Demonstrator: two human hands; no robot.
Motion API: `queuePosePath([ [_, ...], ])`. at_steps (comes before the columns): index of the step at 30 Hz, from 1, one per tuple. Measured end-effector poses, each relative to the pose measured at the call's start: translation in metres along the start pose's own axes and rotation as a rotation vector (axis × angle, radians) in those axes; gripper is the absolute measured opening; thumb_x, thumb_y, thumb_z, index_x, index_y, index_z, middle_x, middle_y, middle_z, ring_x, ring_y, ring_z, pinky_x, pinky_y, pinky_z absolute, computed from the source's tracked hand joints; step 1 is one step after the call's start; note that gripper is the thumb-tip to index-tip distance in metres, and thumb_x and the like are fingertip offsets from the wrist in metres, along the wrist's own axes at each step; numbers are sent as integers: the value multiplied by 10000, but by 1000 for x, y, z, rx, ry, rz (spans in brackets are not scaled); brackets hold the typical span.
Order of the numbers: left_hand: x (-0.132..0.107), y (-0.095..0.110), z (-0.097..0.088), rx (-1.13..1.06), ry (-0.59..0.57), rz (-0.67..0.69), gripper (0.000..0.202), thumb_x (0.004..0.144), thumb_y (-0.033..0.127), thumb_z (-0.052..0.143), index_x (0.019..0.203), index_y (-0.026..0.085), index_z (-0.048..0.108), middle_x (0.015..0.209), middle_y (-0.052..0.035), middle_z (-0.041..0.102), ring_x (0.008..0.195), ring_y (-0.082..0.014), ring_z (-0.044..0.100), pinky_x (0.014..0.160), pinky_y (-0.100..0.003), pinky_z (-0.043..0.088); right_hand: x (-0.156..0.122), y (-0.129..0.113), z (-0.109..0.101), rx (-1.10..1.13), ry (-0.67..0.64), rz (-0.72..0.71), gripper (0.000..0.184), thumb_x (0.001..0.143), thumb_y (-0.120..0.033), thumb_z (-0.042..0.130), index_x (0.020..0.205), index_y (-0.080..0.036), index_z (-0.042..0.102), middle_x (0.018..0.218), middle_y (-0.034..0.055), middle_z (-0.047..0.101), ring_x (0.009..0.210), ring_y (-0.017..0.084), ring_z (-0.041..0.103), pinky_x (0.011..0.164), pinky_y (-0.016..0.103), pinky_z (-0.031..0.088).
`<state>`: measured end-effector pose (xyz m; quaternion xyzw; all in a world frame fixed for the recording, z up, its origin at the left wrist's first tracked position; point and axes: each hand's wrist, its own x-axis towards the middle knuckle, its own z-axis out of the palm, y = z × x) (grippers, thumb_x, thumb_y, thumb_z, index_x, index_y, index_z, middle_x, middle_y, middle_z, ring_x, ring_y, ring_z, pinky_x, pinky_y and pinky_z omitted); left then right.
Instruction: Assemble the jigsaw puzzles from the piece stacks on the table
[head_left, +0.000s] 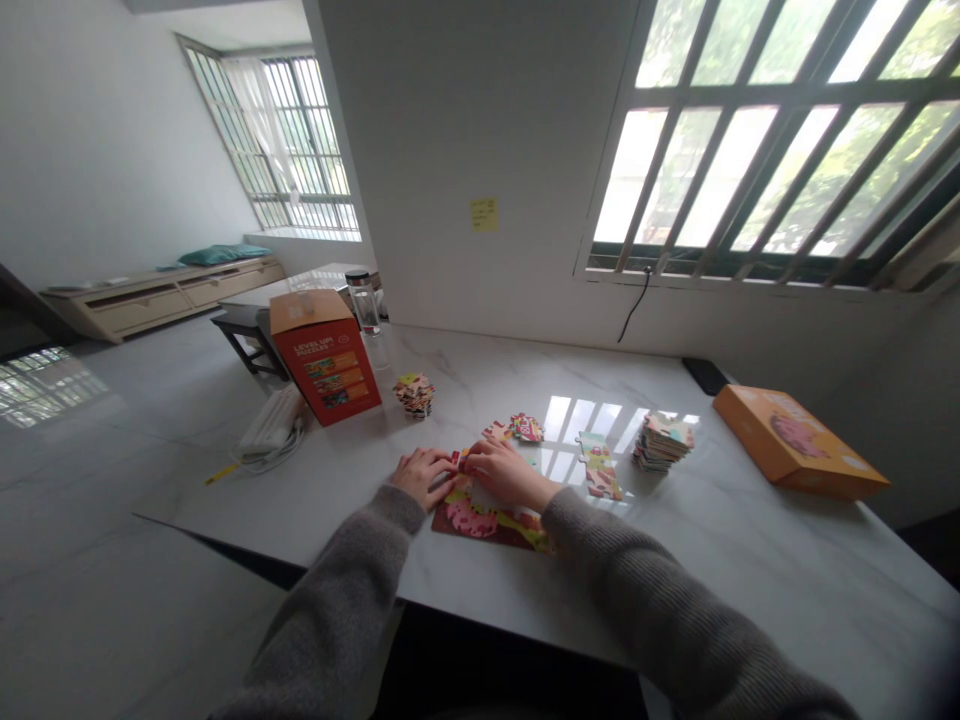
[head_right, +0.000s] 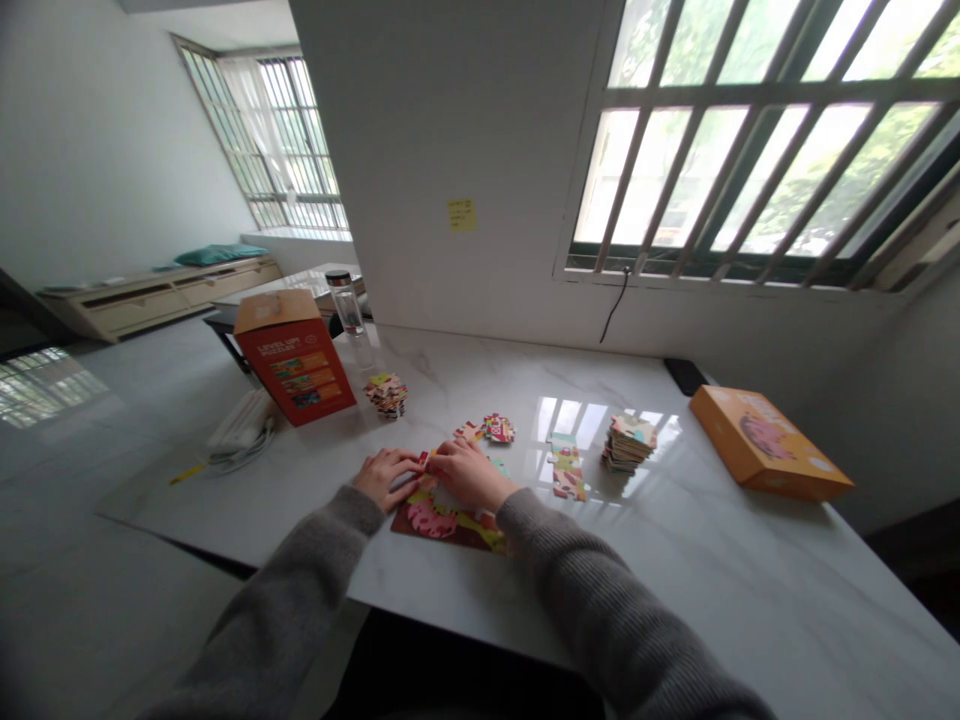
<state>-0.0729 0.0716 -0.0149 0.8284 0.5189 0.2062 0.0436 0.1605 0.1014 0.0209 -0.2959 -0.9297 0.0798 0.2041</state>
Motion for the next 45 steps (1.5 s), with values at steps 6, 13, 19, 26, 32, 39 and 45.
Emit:
queuePosePath([
  [6, 0, 2, -2, -24, 31, -24, 205, 902, 323, 620, 1093, 266, 667, 1180, -29, 675, 1103, -249, 554, 913, -387, 392, -3, 11, -10, 49, 31, 6, 262, 939, -86, 535, 1088, -225, 699, 1124, 66, 677, 1089, 207, 578, 993, 367, 396],
  [13, 0, 1, -1, -91, 93, -73, 175, 929, 245, 511, 1046, 230, 640, 1051, -50, 694, 1031, -244, 580, 909, -384, 419, -19, 53, -20, -106, 114, 240, 285, 926, -98, 517, 1134, -204, 680, 1174, 104, 667, 1168, 262, 515, 1010, 420, 372],
  [19, 0, 2, -1, -54, 88, -66, 156, 905, 245, 534, 1009, 244, 651, 1058, -44, 687, 1033, -244, 568, 912, -386, 418, -22, 66, -18, -164, 137, 340, 332, 941, -177, 543, 1267, -191, 610, 1259, 130, 637, 1195, 279, 487, 992, 429, 374],
  [26, 0, 1, 0, -65, 87, -59, 167, 909, 254, 532, 1005, 236, 667, 1064, -46, 684, 1035, -244, 562, 935, -393, 407, -4, 55, -15, -218, 39, 238, 192, 932, -239, 599, 1105, -214, 679, 1146, 98, 679, 1149, 265, 516, 1014, 422, 341],
  [32, 1, -4, 2, -62, 64, -49, 218, 905, 272, 549, 1059, 260, 701, 1092, -41, 674, 1054, -239, 550, 931, -387, 405, 2, 49, -9, -135, 9, 162, 250, 925, -230, 606, 1163, -251, 682, 1241, 76, 672, 1191, 244, 544, 1049, 427, 321],
  [39, 0, 0, 1, -45, 78, -55, 203, 902, 275, 561, 1047, 264, 703, 1081, -43, 672, 1052, -246, 558, 916, -389, 415, -16, 79, -36, -149, 103, 390, 282, 963, -170, 510, 1185, -217, 678, 1165, 116, 671, 1118, 259, 558, 952, 404, 392],
  [45, 1, 2, -1, -52, 78, -53, 191, 901, 268, 560, 1029, 256, 702, 1079, -45, 670, 1042, -255, 564, 911, -402, 412, -37, 104, -51, -148, 77, 445, 184, 959, -267, 586, 1087, -183, 689, 1095, 114, 660, 1007, 236, 595, 846, 338, 442],
])
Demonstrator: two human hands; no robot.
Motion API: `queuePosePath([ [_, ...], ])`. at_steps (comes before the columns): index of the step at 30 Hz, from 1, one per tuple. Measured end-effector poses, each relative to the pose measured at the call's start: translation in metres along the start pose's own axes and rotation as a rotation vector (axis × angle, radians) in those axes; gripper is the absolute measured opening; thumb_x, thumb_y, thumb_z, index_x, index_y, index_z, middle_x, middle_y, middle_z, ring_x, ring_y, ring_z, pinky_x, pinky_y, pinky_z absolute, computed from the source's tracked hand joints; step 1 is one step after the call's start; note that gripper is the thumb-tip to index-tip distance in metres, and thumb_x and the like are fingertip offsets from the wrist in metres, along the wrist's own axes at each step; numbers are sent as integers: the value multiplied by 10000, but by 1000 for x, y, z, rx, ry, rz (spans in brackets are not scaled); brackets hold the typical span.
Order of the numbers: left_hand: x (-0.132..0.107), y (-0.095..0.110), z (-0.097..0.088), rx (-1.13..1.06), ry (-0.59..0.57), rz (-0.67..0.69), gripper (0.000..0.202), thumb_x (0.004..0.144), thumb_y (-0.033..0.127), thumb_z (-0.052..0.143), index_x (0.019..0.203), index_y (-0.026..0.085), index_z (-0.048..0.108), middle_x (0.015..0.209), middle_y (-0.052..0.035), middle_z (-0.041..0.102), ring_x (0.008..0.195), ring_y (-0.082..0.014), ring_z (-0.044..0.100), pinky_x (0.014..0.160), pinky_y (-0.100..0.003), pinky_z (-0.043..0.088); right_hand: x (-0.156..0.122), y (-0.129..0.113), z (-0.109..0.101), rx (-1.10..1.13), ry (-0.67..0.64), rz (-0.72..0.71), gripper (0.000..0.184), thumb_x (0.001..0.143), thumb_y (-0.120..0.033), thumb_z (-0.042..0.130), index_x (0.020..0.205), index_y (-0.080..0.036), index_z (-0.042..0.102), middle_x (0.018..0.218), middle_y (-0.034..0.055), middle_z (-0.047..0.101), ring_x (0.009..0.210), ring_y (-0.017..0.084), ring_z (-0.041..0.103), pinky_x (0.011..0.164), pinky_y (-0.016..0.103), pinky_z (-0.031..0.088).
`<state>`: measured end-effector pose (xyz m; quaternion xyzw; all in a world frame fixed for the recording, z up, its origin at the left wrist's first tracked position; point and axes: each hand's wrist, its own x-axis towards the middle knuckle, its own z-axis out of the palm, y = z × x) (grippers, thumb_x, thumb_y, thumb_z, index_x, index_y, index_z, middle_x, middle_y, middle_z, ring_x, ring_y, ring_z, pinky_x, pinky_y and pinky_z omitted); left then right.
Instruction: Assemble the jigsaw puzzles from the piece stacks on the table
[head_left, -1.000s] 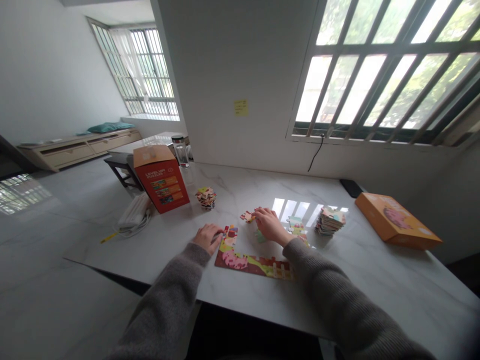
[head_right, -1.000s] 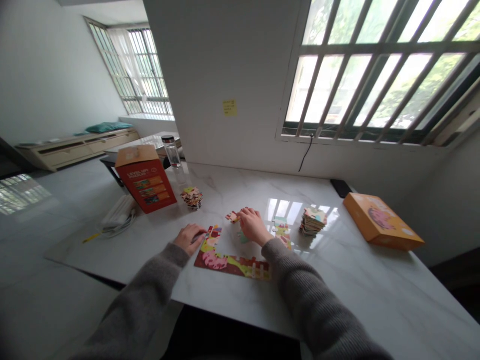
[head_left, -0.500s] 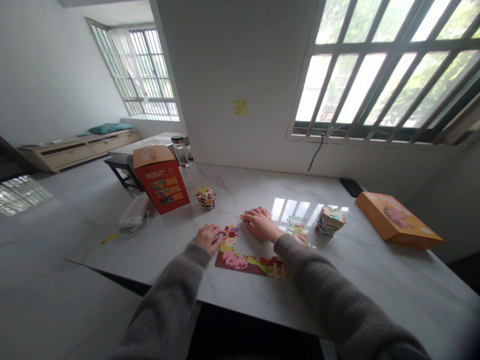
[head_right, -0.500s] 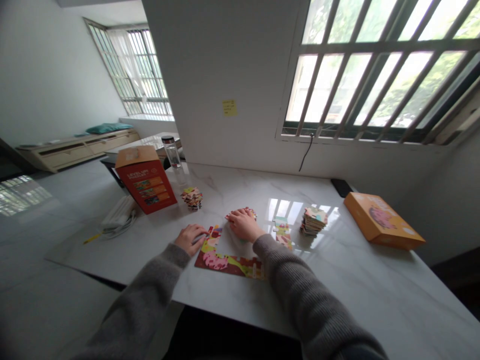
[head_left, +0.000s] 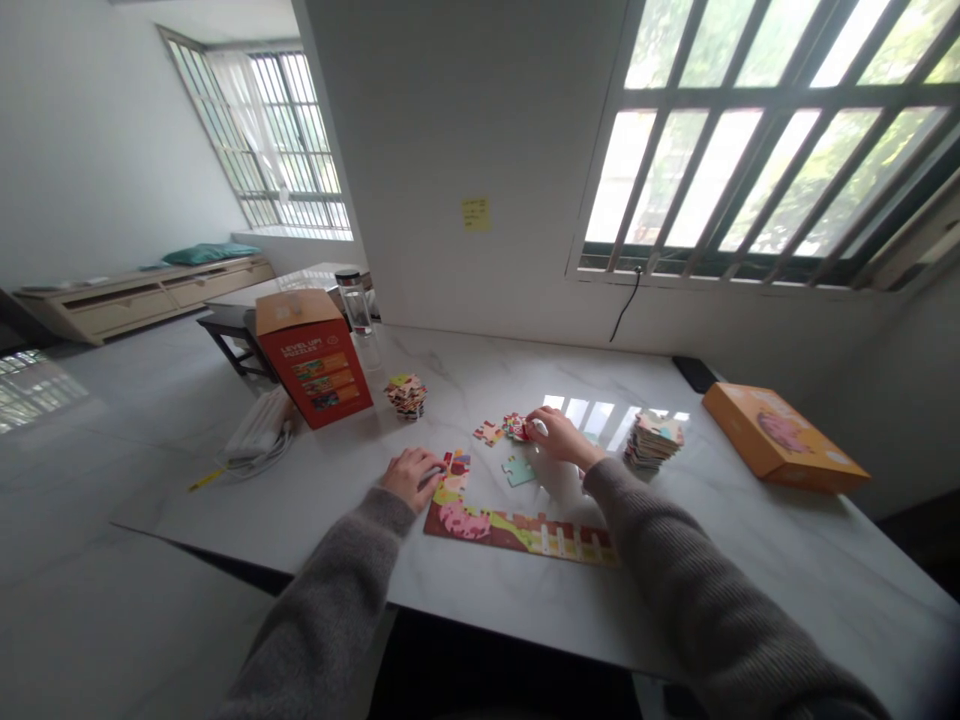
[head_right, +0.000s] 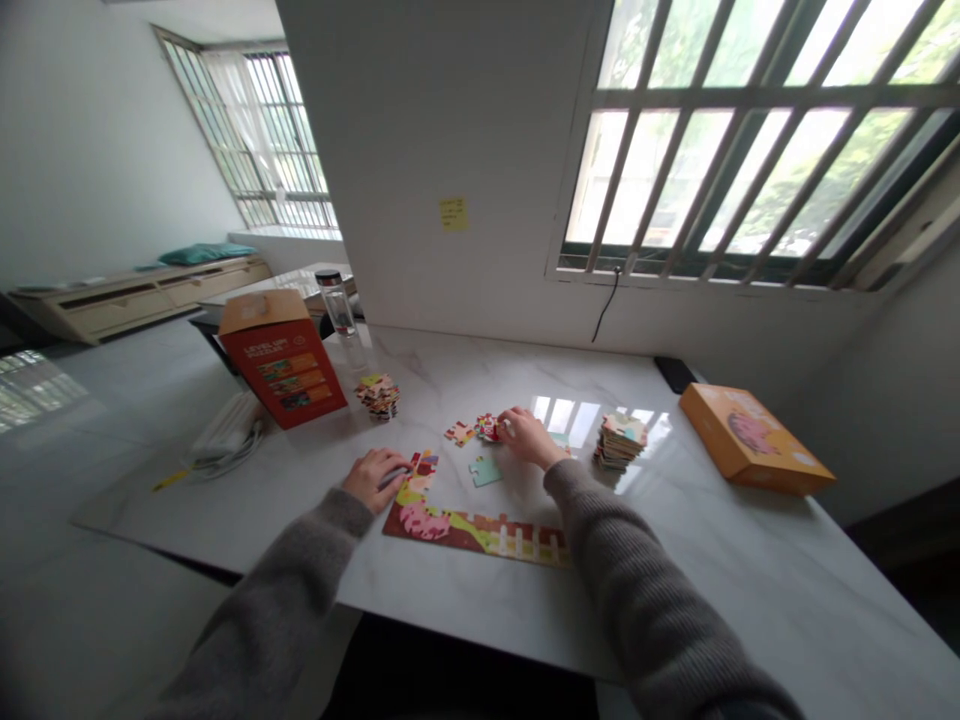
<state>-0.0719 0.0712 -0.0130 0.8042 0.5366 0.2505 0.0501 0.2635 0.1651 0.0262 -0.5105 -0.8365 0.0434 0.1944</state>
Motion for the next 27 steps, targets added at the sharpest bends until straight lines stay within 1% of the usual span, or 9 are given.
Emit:
queuePosePath([
  [2, 0, -1, 0, -1, -6, 2, 188, 899, 275, 565, 1027, 259, 702, 1075, -46, 669, 1031, -251, 563, 914, -393, 416, -4, 1, 2, -1, -27, -34, 182, 923, -308, 660, 1072, -205, 683, 1100, 87, 655, 999, 220, 598, 828, 312, 443],
  [5, 1, -3, 1, -5, -7, 2, 183, 899, 275, 567, 1020, 265, 704, 1068, -45, 668, 1024, -247, 561, 915, -383, 422, -7, 0, 5, -21, -38, -63, 223, 895, -307, 704, 1088, -202, 662, 1122, 93, 635, 1013, 227, 588, 817, 312, 441],
  [11, 1, -4, 2, 8, -3, 9, 193, 899, 277, 566, 1037, 259, 700, 1074, -47, 668, 1025, -252, 561, 911, -389, 420, -11, -7, -4, -71, 50, -84, 349, 904, -380, 700, 1185, -189, 619, 1071, 102, 629, 1014, 247, 580, 837, 333, 441],
  [14, 1, -3, 2, 25, -15, 9, 195, 902, 282, 558, 1038, 257, 696, 1082, -45, 668, 1038, -250, 558, 902, -389, 413, -18, -22, -7, -53, 64, -109, 426, 910, -407, 687, 1263, -193, 582, 1094, 103, 619, 1001, 244, 585, 848, 339, 447],
  [17, 1, -2, 0, 35, -22, 1, 191, 901, 270, 554, 1032, 259, 692, 1087, -40, 664, 1049, -245, 556, 898, -387, 404, -28, -45, -3, -65, -1, -178, 508, 896, -435, 695, 1322, -200, 549, 1160, 116, 615, 1007, 256, 588, 892, 375, 442],
  [20, 1, -1, -1, 30, -27, 1, 192, 904, 269, 552, 1037, 261, 690, 1084, -38, 663, 1049, -245, 556, 903, -389, 401, -37, -68, 3, -96, -49, -244, 513, 862, -470, 727, 1274, -201, 583, 1133, 117, 630, 1046, 282, 573, 926, 401, 433],
  [22, 1, -2, -1, 27, -30, 1, 192, 908, 275, 551, 1042, 261, 688, 1089, -39, 663, 1051, -247, 555, 901, -389, 402, -40, -76, 5, -99, -70, -261, 474, 848, -474, 741, 1219, -203, 620, 1107, 118, 640, 1050, 289, 568, 930, 410, 433],
  [24, 1, -2, -1, 26, -31, 2, 188, 908, 282, 554, 1040, 260, 686, 1093, -40, 663, 1049, -249, 556, 896, -390, 402, -41, -78, 4, -55, -87, -277, 427, 855, -450, 739, 1195, -210, 641, 1110, 114, 653, 1051, 285, 571, 939, 416, 435],
  [27, 0, -1, -2, 32, -21, 2, 180, 906, 282, 560, 1034, 256, 683, 1089, -41, 667, 1045, -249, 557, 887, -389, 399, -38, -68, -1, 101, -109, -295, 368, 916, -376, 677, 1246, -222, 625, 1181, 101, 672, 1105, 265, 577, 979, 417, 434],
])
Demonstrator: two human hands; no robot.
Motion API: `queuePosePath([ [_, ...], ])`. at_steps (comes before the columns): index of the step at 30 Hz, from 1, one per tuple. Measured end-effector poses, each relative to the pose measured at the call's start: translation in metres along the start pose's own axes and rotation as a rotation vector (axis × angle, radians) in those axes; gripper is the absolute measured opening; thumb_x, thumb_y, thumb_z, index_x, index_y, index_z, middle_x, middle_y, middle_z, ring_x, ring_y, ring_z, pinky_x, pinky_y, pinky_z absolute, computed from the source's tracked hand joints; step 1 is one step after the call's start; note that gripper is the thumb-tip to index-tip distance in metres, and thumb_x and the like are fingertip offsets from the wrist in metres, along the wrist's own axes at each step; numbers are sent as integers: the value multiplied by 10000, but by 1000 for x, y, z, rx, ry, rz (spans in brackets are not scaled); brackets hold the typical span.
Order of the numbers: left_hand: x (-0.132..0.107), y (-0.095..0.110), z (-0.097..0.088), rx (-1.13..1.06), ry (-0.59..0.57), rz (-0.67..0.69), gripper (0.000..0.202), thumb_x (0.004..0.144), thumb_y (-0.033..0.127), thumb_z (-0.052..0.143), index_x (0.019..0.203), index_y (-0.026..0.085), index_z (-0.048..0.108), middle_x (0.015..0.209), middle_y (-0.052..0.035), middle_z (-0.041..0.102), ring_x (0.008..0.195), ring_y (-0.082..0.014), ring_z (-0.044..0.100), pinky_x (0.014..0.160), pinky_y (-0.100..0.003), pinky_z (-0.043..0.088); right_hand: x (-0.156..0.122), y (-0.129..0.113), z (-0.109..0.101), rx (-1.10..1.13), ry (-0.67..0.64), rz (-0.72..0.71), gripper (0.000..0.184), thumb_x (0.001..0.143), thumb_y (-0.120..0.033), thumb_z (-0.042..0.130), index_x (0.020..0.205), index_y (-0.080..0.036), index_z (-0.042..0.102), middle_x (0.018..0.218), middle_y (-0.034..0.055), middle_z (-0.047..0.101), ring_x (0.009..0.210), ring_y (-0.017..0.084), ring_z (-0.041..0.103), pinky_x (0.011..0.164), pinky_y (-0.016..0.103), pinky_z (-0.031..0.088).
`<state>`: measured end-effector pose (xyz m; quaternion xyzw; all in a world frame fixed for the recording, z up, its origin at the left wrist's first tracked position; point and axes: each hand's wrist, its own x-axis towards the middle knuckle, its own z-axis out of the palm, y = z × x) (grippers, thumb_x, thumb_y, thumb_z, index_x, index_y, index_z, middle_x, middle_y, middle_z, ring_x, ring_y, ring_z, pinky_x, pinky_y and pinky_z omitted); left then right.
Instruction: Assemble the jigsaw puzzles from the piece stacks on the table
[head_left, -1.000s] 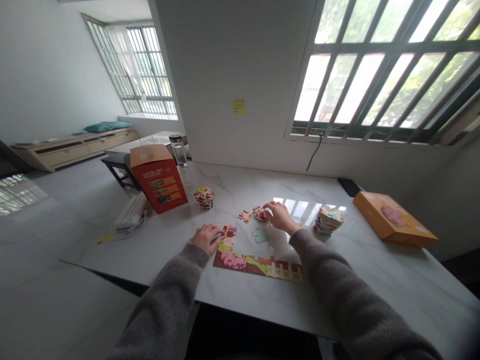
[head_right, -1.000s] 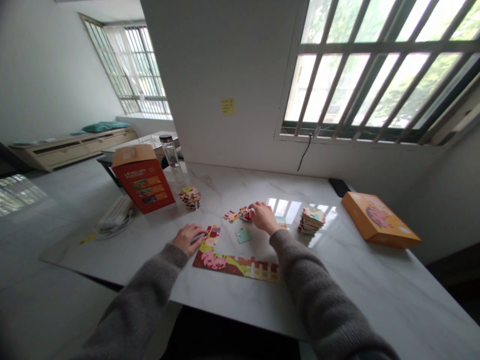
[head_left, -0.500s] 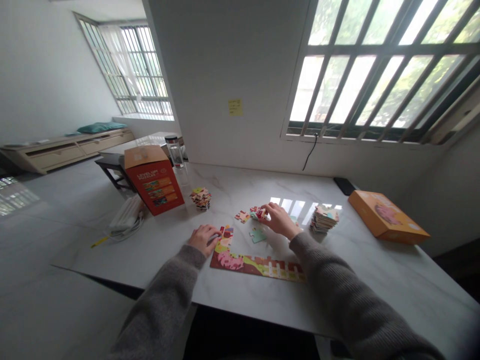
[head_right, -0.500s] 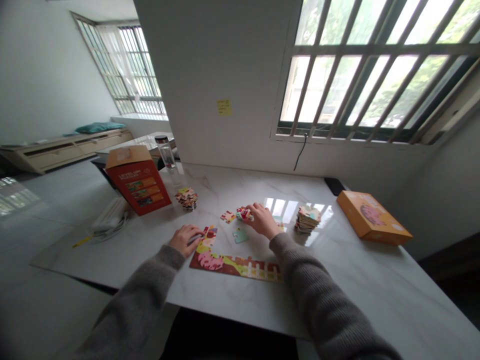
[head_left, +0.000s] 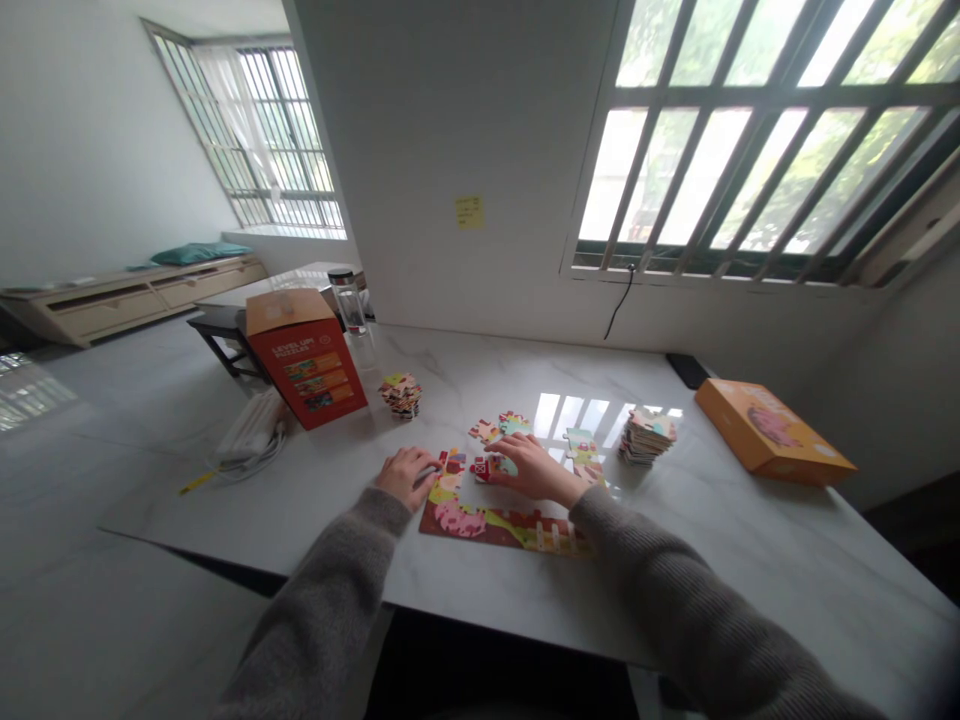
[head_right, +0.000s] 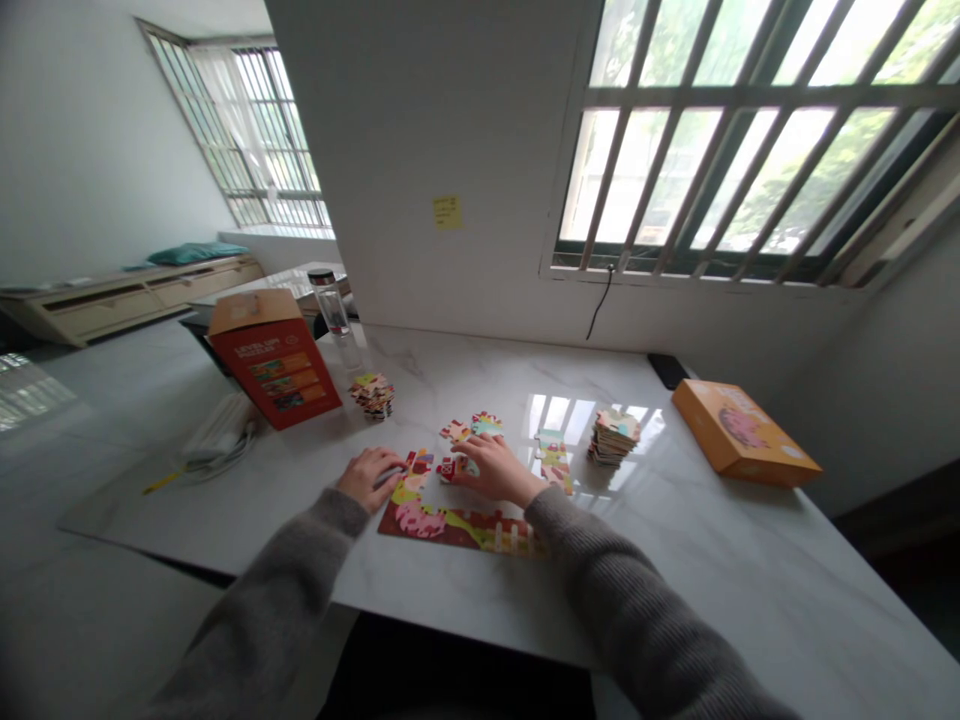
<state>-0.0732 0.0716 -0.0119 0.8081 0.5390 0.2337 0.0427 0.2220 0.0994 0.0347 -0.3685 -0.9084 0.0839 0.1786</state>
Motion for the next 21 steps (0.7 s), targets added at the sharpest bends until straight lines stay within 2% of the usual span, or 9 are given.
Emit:
queuePosePath([
  [3, 0, 2, -1, 4, 10, 0, 181, 902, 272, 563, 1036, 252, 683, 1083, -40, 670, 1042, -244, 556, 884, -380, 398, -4, 17, -8, 101, 2, 33, 290, 972, -235, 566, 1255, -203, 620, 1223, 106, 672, 1161, 248, 579, 1004, 410, 442],
  [6, -1, 3, -1, 4, 14, 4, 184, 899, 265, 566, 1040, 252, 684, 1083, -39, 671, 1040, -241, 556, 888, -373, 398, -11, 33, -13, 73, -7, 52, 267, 952, -153, 541, 1194, -189, 648, 1165, 110, 683, 1114, 250, 599, 958, 395, 473],
  [9, 0, 3, -1, 1, 17, 4, 182, 897, 261, 566, 1035, 253, 685, 1081, -36, 670, 1039, -241, 557, 884, -376, 394, -14, 46, -14, 16, 44, 55, 223, 940, -151, 557, 1132, -189, 663, 1092, 106, 679, 1038, 244, 601, 907, 374, 486],
  [12, 0, 1, 1, 0, 16, 7, 178, 900, 266, 562, 1027, 252, 686, 1076, -39, 671, 1037, -242, 556, 884, -382, 391, -9, 59, -12, -71, 127, 109, 207, 934, -167, 580, 1131, -171, 645, 1126, 123, 644, 1041, 247, 575, 919, 372, 474],
  [16, 0, -1, 1, -1, 11, 9, 178, 903, 277, 564, 1030, 255, 688, 1083, -42, 672, 1038, -243, 558, 885, -383, 393, 4, 71, -5, -149, 99, 223, 251, 898, -228, 668, 1137, -169, 618, 1155, 132, 626, 1063, 273, 563, 903, 383, 468],
  [21, 0, 0, 1, 1, 2, 5, 176, 904, 284, 565, 1026, 258, 689, 1080, -41, 675, 1041, -243, 560, 880, -381, 395, 7, 73, -1, -144, 95, 266, 310, 880, -246, 695, 1166, -191, 589, 1137, 117, 621, 1013, 253, 593, 833, 349, 472],
])
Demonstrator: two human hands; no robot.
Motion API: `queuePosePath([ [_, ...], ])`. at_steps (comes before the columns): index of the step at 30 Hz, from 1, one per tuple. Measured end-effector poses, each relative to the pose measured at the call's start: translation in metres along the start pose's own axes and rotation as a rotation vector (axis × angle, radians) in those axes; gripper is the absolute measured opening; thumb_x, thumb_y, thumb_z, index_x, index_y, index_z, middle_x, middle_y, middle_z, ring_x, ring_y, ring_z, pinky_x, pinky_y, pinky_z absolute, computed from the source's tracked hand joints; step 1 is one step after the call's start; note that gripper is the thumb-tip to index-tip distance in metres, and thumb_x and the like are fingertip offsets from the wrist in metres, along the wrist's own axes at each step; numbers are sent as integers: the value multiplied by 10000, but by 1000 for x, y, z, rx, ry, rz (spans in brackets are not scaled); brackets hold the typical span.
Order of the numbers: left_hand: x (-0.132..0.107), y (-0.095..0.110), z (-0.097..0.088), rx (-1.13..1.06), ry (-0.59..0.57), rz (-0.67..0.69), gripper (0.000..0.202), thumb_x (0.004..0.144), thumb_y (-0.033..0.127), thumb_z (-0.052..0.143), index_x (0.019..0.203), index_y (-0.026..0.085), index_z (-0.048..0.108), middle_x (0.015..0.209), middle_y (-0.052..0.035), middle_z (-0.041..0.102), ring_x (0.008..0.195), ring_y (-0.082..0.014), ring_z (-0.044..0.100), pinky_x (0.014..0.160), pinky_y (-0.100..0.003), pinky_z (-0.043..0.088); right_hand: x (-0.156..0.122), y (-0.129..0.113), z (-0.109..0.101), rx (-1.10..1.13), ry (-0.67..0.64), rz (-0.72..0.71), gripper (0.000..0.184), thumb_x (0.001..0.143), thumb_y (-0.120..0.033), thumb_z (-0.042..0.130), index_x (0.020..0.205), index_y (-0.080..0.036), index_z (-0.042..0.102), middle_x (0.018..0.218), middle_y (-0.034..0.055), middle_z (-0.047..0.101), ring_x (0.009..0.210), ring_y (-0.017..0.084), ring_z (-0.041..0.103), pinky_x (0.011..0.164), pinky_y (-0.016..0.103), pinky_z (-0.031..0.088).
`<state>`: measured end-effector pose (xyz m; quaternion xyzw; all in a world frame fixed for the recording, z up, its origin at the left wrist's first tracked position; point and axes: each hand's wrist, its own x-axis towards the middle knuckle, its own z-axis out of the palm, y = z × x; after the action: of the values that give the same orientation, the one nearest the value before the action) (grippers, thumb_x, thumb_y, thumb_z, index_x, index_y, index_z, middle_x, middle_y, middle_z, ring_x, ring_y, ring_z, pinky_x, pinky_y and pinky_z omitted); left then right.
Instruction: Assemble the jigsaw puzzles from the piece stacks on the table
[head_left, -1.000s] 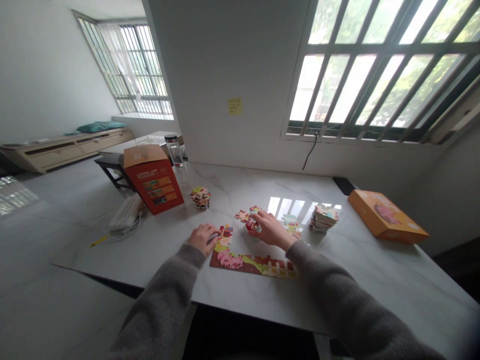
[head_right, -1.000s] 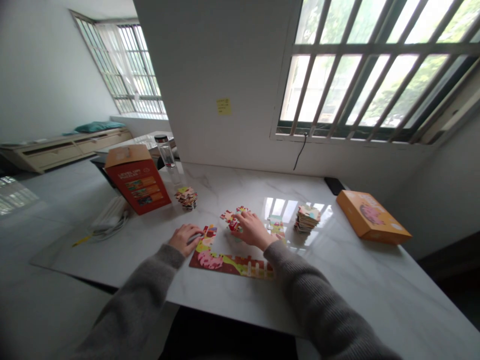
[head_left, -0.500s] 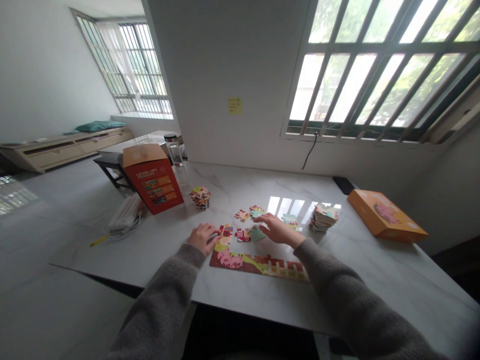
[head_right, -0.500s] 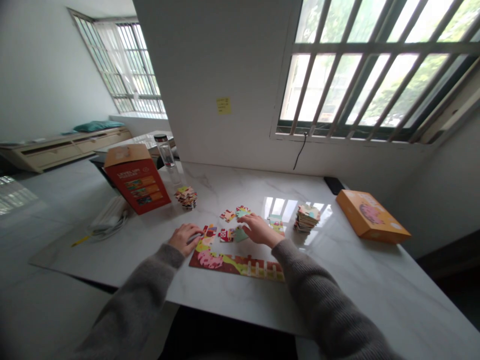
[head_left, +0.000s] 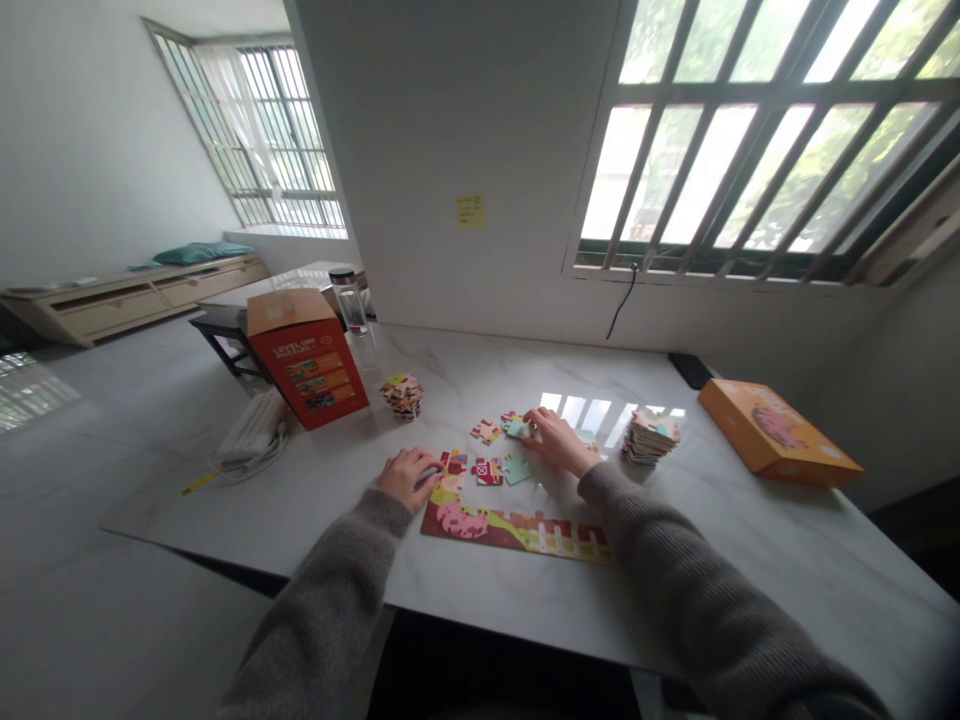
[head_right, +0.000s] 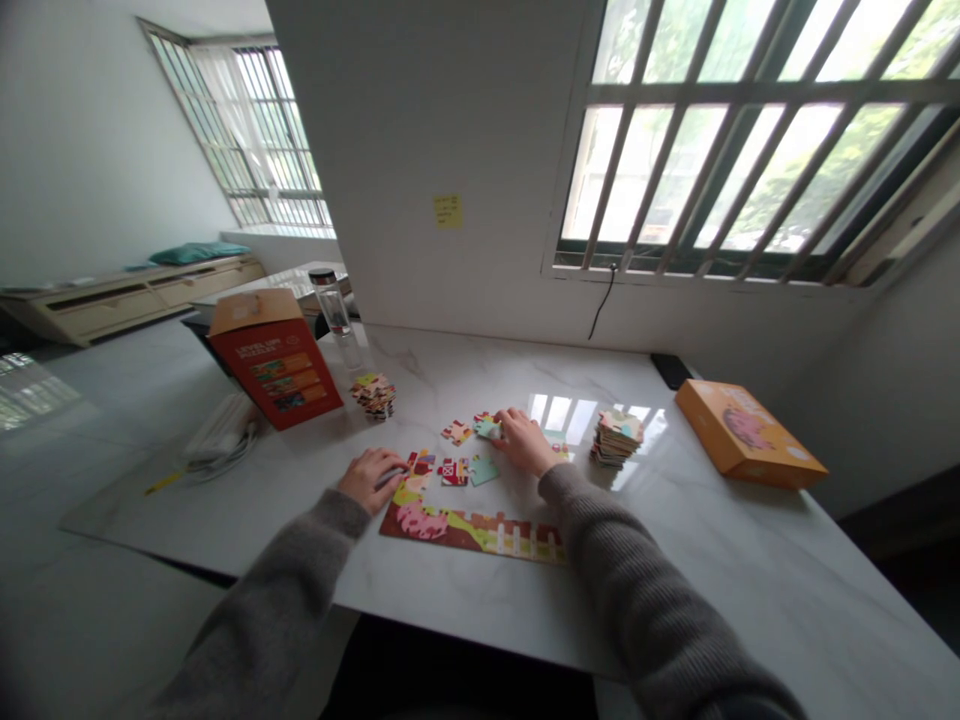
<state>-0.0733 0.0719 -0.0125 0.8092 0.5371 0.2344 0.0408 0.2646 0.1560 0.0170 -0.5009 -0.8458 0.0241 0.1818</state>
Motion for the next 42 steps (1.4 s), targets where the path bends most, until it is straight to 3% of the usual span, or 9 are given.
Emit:
queuePosePath([
  [6, 0, 2, -1, 4, -1, -6, 186, 902, 275, 558, 1034, 262, 688, 1091, -36, 674, 1050, -246, 560, 895, -391, 394, -13, 2, -17, 66, 26, 21, 345, 874, -266, 694, 1191, -198, 577, 1097, 93, 608, 935, 213, 605, 784, 306, 469],
  [9, 0, 4, -2, 6, 3, -10, 190, 902, 273, 554, 1037, 261, 687, 1091, -33, 673, 1049, -243, 558, 892, -385, 397, -24, 3, -25, 121, -24, 36, 333, 874, -298, 695, 1170, -192, 587, 1049, 80, 616, 898, 206, 605, 762, 302, 471],
  [16, 0, 2, -2, -17, -1, -5, 196, 914, 299, 538, 1028, 259, 694, 1098, -36, 676, 1038, -240, 555, 895, -381, 403, -46, -6, -28, 185, -163, -181, 163, 841, -274, 729, 979, -216, 663, 1067, 76, 605, 984, 226, 585, 855, 338, 472],
  [20, 0, 1, -2, -26, 1, 2, 195, 909, 298, 544, 1026, 260, 696, 1089, -36, 681, 1032, -242, 557, 893, -380, 413, -31, -6, -19, 150, -52, -62, 112, 920, -254, 629, 1011, -192, 653, 1059, 95, 590, 951, 215, 592, 854, 333, 468],
  [24, 0, 4, -3, -20, 21, -7, 180, 901, 282, 556, 1014, 260, 695, 1074, -34, 681, 1029, -237, 561, 896, -374, 414, -10, -6, -9, 40, 1, 111, 312, 898, -296, 663, 1179, -180, 592, 1119, 123, 596, 979, 242, 596, 819, 333, 459],
  [27, 0, 7, -4, -18, 22, -13, 175, 898, 270, 560, 1010, 263, 694, 1077, -32, 679, 1029, -236, 561, 904, -376, 413, -3, -12, -7, -20, -44, 134, 453, 865, -321, 705, 1273, -196, 552, 1173, 145, 605, 1061, 288, 583, 823, 351, 447],
  [32, 0, 6, -4, -15, 8, -14, 189, 901, 263, 552, 1026, 256, 694, 1093, -38, 675, 1044, -242, 559, 901, -381, 408, -7, -16, -14, -15, -45, 133, 445, 877, -264, 658, 1295, -174, 538, 1155, 143, 618, 1023, 272, 597, 820, 347, 443],
  [39, 0, 1, -1, -25, -3, 2, 198, 917, 316, 541, 1025, 259, 697, 1090, -46, 680, 1042, -245, 561, 904, -390, 406, -38, -15, -27, 129, -126, -109, 369, 846, -245, 689, 1194, -184, 580, 1050, 86, 625, 957, 228, 586, 842, 333, 459],
  [42, 1, 0, -1, -32, -4, 3, 200, 918, 318, 543, 1029, 261, 699, 1096, -47, 677, 1050, -253, 563, 906, -399, 407, -43, -16, -24, 139, -152, -142, 252, 842, -279, 706, 1073, -203, 635, 1067, 87, 605, 970, 233, 581, 849, 343, 468],
])
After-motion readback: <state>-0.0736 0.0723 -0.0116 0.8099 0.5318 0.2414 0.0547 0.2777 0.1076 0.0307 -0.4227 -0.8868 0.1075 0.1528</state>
